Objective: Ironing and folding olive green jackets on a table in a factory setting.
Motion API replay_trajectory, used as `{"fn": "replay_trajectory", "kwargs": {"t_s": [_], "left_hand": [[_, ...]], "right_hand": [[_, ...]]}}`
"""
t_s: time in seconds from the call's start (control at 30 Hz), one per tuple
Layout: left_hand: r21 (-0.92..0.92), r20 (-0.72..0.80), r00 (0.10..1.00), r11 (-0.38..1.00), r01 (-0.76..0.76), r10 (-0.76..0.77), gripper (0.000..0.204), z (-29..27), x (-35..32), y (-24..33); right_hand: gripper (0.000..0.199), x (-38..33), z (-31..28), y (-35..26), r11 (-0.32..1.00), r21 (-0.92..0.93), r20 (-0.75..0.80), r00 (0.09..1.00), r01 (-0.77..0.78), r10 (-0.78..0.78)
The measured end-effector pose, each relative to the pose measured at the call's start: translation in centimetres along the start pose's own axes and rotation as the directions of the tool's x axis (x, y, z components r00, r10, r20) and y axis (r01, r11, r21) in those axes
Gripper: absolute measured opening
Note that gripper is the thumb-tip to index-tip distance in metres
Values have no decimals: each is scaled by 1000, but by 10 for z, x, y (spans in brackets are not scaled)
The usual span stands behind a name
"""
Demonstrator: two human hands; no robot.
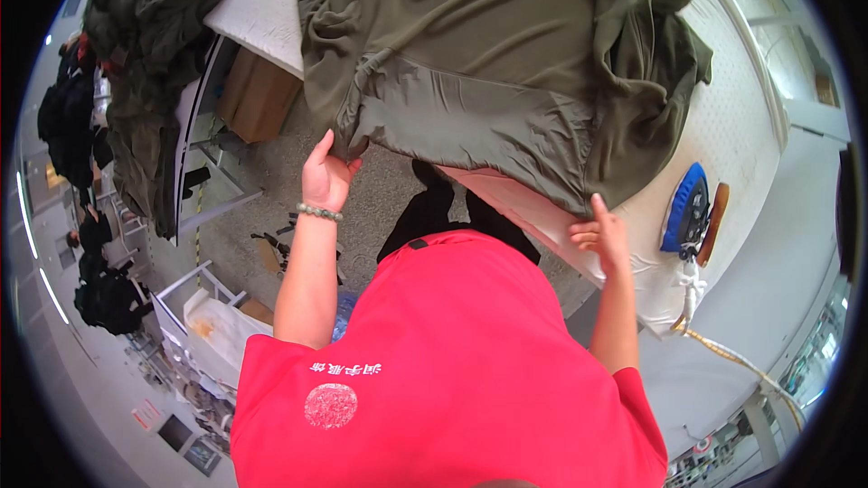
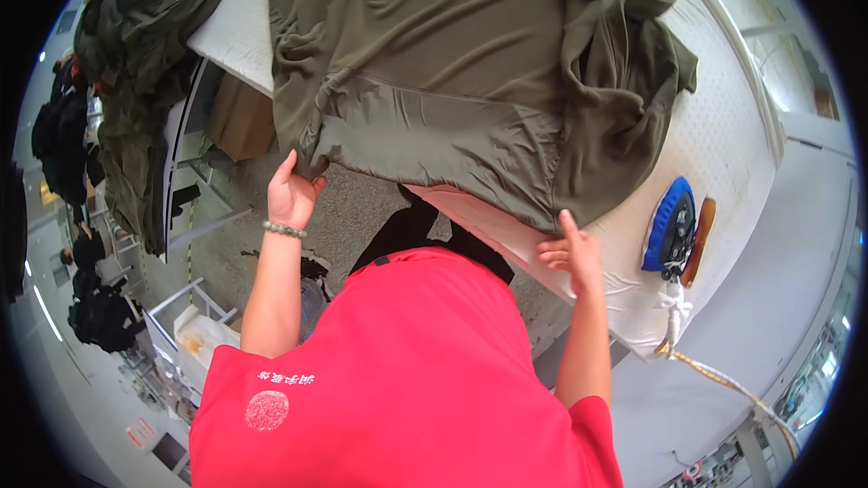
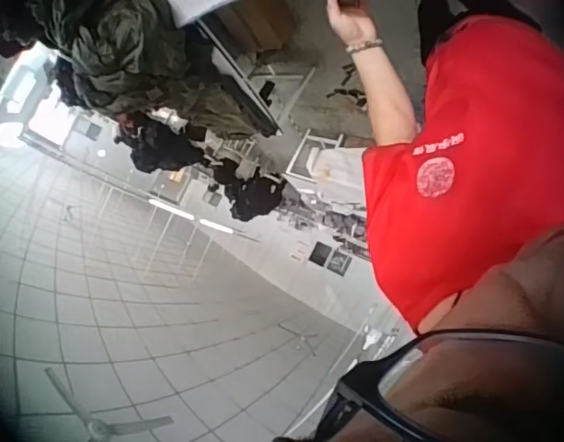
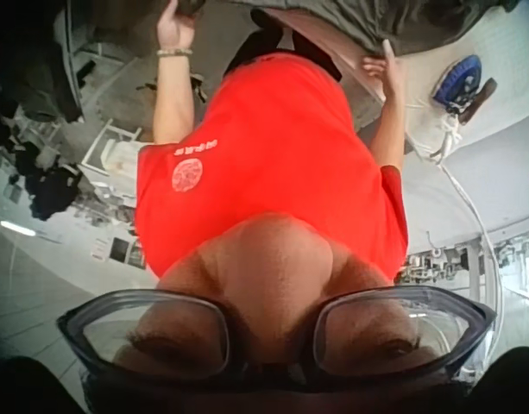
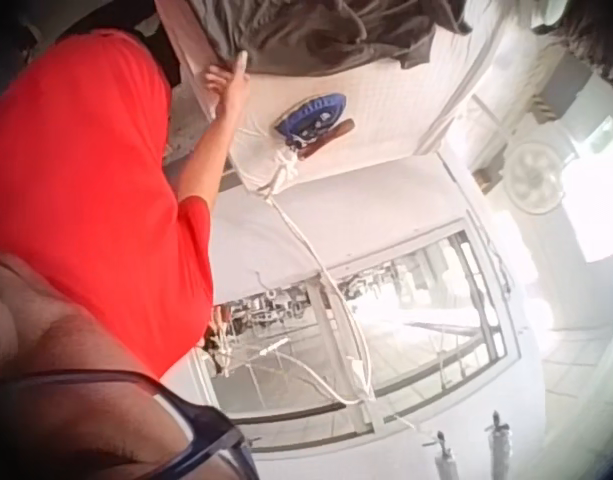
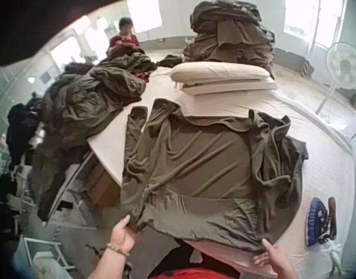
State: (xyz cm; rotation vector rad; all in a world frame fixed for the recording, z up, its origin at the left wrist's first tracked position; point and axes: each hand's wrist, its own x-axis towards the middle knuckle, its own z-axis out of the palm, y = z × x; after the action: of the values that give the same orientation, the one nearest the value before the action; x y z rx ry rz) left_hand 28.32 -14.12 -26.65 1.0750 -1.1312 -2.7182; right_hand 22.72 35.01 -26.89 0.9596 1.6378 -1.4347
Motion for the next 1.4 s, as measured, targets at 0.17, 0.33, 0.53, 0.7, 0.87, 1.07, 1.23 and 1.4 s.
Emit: {"fn": "replay_trajectory", "kwargs": {"t_s": [0.17, 0.33, 0.53, 0.7, 0.87, 1.07, 1.23, 1.4], "left_hand": [[75, -76, 924, 926, -370, 375, 39, 28, 15, 59], [-136, -265, 768, 766, -629, 584, 31, -2, -40, 152], [-167, -423, 361, 320, -932, 831, 27, -153, -263, 253], [-1, -519, 21, 24, -1000, 855, 25, -261, -375, 268], [141, -682, -17, 109, -984, 731, 21, -365, -394, 266], [547, -599, -334, 68, -834, 727, 16, -436, -421, 315], [696, -518, -485, 17, -718, 705, 17, -490, -417, 363], [815, -512, -660, 67, -576, 549, 18, -542, -378, 407]], "right_hand": [[28, 15, 16, -30, 960, 139, 64, 966, 242, -252], [28, -44, 7, -128, 643, 250, -20, 668, 724, -744], [53, -100, 193, -155, 221, 264, 38, 218, 939, -975], [58, -172, 401, -175, 549, 667, 610, 53, 503, -790], [21, -262, 599, -161, 583, 516, 715, 59, 627, -696], [23, -300, 751, -136, 417, 525, 616, 6, 742, -788], [23, -286, 842, -127, 479, 515, 656, 34, 711, -754], [24, -267, 932, -130, 468, 518, 693, -31, 716, -720]]}}
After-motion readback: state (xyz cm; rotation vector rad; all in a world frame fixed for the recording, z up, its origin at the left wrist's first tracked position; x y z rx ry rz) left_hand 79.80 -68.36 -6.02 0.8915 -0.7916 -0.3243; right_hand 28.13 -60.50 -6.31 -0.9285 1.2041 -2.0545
